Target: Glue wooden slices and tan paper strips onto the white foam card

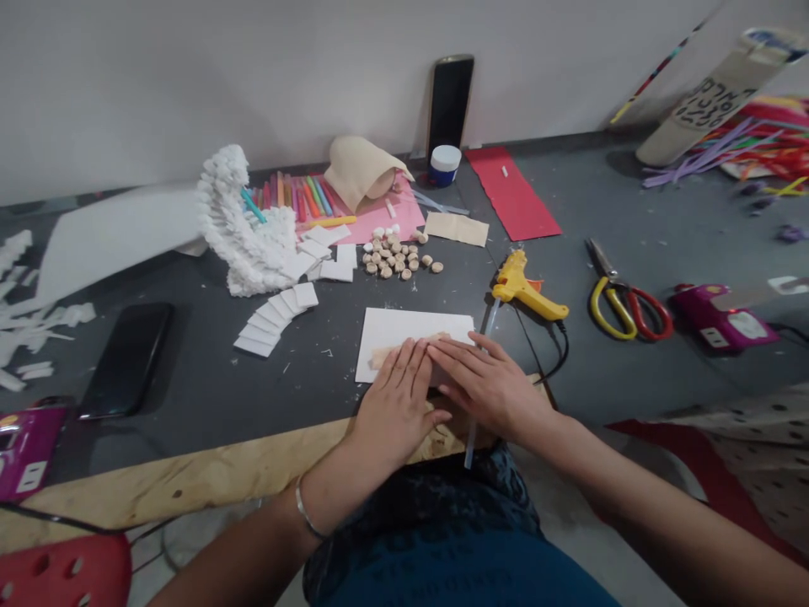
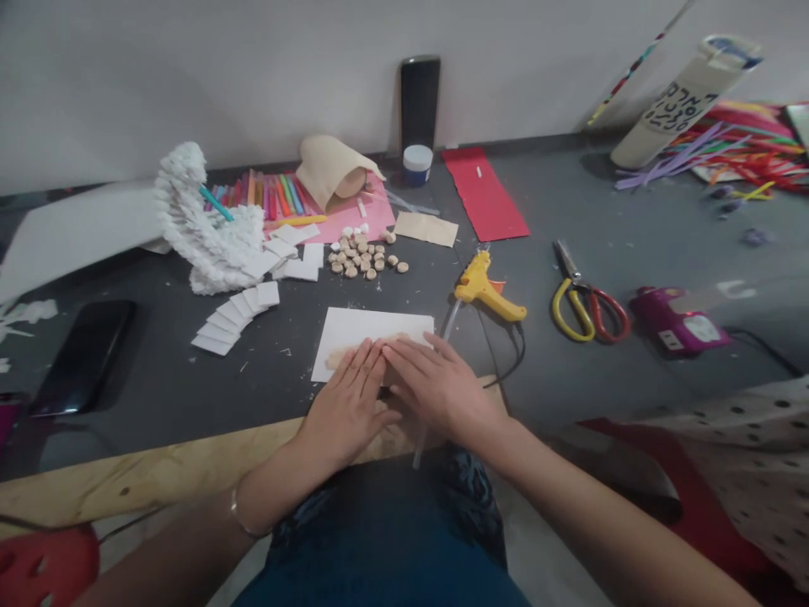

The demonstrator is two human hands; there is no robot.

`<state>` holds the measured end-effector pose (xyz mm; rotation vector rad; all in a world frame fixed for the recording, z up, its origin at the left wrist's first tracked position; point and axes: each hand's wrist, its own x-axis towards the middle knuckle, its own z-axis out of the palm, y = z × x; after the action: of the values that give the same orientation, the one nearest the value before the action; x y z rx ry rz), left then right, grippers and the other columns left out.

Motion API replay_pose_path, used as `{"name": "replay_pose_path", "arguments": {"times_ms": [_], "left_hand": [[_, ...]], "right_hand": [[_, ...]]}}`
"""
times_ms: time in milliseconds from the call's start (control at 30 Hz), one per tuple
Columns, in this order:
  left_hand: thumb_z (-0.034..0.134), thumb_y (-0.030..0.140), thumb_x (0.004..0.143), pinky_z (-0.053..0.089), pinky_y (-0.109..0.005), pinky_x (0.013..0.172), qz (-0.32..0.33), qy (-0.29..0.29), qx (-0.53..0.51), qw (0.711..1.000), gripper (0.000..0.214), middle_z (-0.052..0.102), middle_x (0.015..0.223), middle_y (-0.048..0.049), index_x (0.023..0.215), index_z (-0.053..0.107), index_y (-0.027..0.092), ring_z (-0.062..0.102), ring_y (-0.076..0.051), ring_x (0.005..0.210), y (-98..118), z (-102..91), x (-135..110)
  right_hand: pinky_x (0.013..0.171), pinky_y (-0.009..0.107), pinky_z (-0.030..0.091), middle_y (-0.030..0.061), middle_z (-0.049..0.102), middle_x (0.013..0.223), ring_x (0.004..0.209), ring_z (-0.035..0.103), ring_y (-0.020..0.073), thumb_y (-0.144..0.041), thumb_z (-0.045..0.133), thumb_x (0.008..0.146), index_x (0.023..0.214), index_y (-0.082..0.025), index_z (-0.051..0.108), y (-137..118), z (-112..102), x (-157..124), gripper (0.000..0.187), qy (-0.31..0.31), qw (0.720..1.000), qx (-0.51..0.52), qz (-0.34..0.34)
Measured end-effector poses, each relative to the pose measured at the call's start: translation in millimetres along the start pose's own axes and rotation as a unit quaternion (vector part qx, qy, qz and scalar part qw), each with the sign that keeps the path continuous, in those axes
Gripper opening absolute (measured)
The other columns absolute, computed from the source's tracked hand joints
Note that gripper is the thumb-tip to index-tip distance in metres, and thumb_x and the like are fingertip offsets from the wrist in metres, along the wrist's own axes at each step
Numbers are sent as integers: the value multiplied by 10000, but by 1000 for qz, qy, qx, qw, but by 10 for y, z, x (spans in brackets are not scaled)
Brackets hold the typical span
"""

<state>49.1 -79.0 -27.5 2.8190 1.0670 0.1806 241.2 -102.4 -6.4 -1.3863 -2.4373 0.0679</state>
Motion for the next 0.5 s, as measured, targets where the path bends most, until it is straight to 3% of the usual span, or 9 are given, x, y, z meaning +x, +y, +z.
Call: {"name": "replay_pose_path", "arguments": {"times_ms": [100, 200, 367, 500], "left_hand": [[390, 607, 921, 243, -472, 1211, -3, 5, -11, 1000, 836, 266, 1567, -209, 1504, 219, 32, 159, -290, 1485, -5, 14, -15], [331, 641, 917, 255, -474, 1207, -18, 15, -6, 1000, 859, 271, 1558, -231, 1490, 247, 7, 178, -301, 1480, -13, 7, -61], [286, 608, 943, 284, -478, 1186, -61, 26, 15, 998, 805, 303, 1540, -241, 1456, 324, -11, 223, -317, 1467, -60, -35, -169], [310, 509, 978, 313, -487, 1154, -93, 41, 27, 994, 647, 362, 1523, -207, 1428, 412, 55, 302, -304, 1444, -151, -96, -222]], "right_hand": [[1103, 481, 336, 88, 520, 1442, 1326, 488, 230, -283, 454, 980, 1436, -194, 428, 60, 67, -57, 466, -21, 999, -30, -6], [1069, 461, 338, 63, 567, 1401, 1281, 526, 213, -263, 415, 998, 1403, -222, 461, 94, 86, -37, 410, -17, 999, -38, -5], [978, 419, 353, 61, 686, 1210, 1073, 613, 212, -206, 442, 978, 1210, -207, 609, 117, 47, 129, 285, -7, 999, -41, -4], [920, 409, 351, 80, 721, 976, 931, 610, 226, -181, 502, 940, 1026, -198, 686, 140, 3, 267, 205, -7, 999, -44, -17]]}}
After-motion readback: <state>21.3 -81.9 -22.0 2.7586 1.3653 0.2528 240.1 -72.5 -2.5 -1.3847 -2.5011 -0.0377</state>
